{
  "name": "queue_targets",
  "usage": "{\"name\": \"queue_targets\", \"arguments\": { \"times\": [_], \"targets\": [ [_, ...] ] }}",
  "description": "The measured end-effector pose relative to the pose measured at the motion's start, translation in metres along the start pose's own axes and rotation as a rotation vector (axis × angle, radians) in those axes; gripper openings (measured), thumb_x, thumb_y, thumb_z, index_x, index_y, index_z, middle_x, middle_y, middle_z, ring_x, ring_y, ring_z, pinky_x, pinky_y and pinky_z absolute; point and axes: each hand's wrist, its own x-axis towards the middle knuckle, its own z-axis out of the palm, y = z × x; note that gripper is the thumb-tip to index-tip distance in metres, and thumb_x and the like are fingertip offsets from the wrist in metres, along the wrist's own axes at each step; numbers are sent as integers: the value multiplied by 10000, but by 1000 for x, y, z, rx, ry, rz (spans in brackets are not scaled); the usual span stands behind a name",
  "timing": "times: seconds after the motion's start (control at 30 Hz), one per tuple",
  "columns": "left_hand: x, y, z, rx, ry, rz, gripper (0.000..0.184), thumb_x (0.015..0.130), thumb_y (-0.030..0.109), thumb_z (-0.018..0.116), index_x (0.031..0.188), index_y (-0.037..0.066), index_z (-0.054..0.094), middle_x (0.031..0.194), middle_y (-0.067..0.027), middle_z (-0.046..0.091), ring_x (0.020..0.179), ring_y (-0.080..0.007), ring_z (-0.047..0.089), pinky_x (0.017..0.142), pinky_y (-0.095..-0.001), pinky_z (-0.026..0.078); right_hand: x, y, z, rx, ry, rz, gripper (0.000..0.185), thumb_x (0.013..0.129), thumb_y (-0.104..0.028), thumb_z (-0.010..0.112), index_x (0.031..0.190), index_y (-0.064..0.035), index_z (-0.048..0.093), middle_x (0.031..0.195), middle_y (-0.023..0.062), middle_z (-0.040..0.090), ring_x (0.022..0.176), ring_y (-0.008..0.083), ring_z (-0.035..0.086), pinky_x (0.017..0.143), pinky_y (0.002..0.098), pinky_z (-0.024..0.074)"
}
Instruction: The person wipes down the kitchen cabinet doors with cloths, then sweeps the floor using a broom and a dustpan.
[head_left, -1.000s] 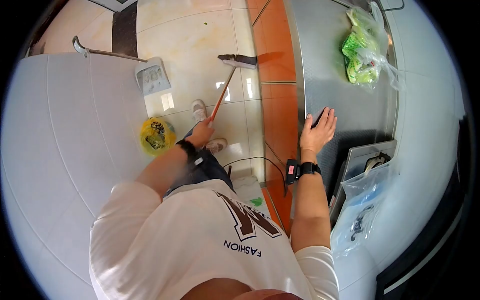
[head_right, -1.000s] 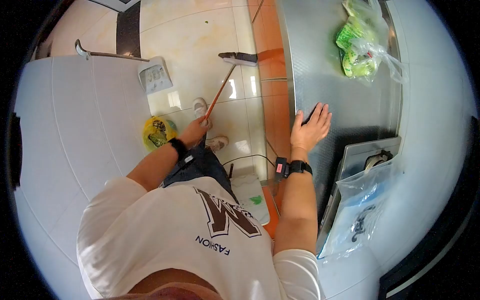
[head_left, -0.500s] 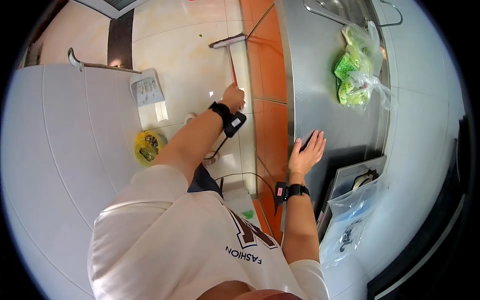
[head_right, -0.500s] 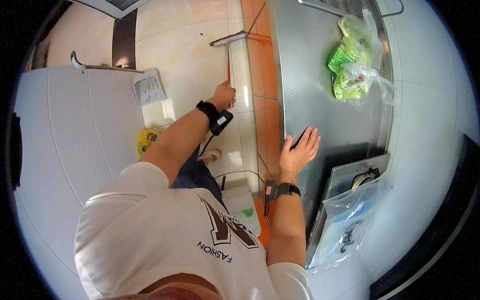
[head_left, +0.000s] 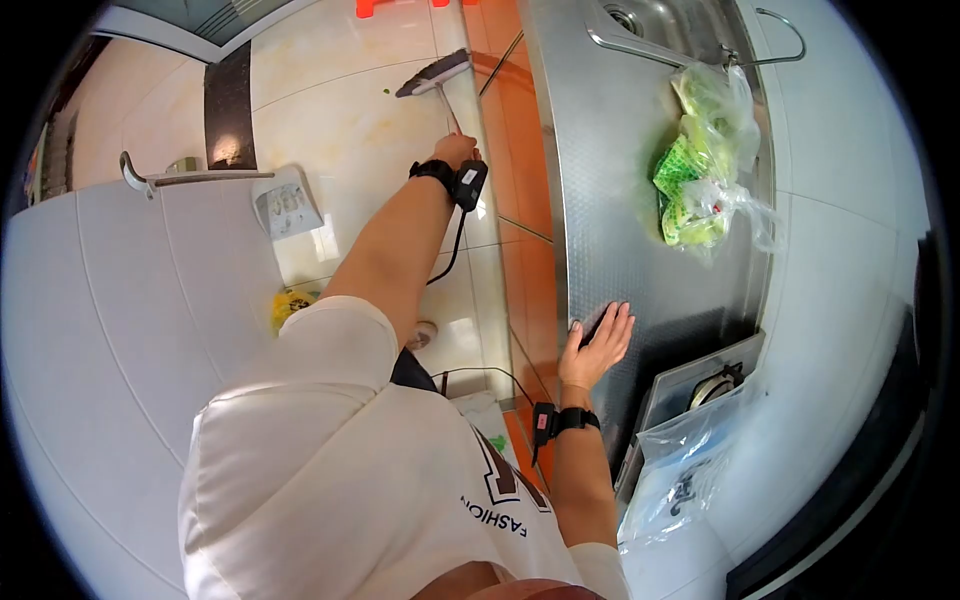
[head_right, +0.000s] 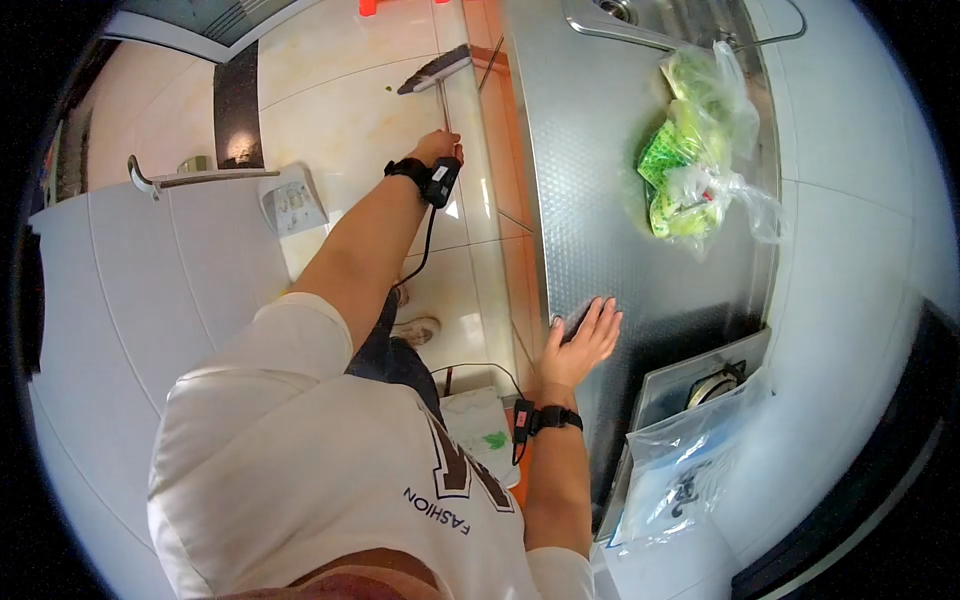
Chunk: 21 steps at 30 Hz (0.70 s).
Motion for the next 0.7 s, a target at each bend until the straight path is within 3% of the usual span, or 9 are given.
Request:
{"name": "queue_targets", "arguments": {
  "times": [0.2,0.3,0.4,0.47,0.5,0.53,0.6,0.67,0.7],
  "targets": [
    [-37,12,14,192,-41,153,67,916,87,480,968,55,507,745,-104,562,630,-211,562,472,-390,475,0,-3,-1,8,18,6,673,825,-306,591,1413,-56,378,1501,139,308,1382,380,240,1114,534,187],
    [-54,4,33,-521,109,-48,147,958,284,403,907,154,449,634,-41,451,520,-244,464,453,-381,426,0,-2,0,19,24,-2,671,827,-307,589,1412,-55,380,1499,139,312,1382,381,242,1113,534,190],
    [-17,-23,6,-680,113,-199,166,966,321,373,914,184,451,655,-25,461,585,-223,486,469,-364,420,1,2,3,6,20,-6,665,831,-313,584,1409,-52,385,1496,140,315,1383,380,239,1114,534,189],
    [47,-46,-26,221,54,68,121,832,119,537,947,81,545,799,-67,623,744,-228,600,585,-429,510,1,3,2,-4,9,-13,662,832,-318,582,1406,-51,388,1495,141,317,1385,378,237,1115,533,187],
    [38,-38,-30,218,52,62,121,832,119,537,947,81,545,799,-67,623,744,-228,600,585,-429,510,1,0,0,4,7,-8,666,833,-325,579,1408,-50,386,1496,142,315,1385,379,236,1115,533,185],
    [18,-15,-34,693,33,300,142,898,199,437,894,106,544,741,-32,573,687,-202,559,557,-384,489,1,-1,-1,14,4,-2,670,833,-331,577,1410,-50,384,1497,144,314,1385,380,234,1115,533,183],
    [20,-13,-48,1163,11,537,281,964,279,338,841,130,543,683,3,522,629,-177,519,530,-339,468,0,-2,-1,17,1,0,674,830,-323,581,1413,-50,379,1498,146,311,1386,382,231,1116,533,179],
    [82,-45,-71,-197,-241,212,103,885,184,470,868,105,533,699,-40,547,659,-211,546,542,-381,482,2,-2,-1,20,4,-2,679,828,-314,586,1416,-50,374,1499,148,309,1386,383,229,1117,533,176],
    [44,-23,-70,-264,-123,159,45,871,138,481,884,99,499,673,-54,517,581,-208,507,495,-385,456,1,-2,0,21,1,4,681,827,-307,586,1418,-49,370,1501,150,305,1387,385,227,1118,534,172]
  ]
}}
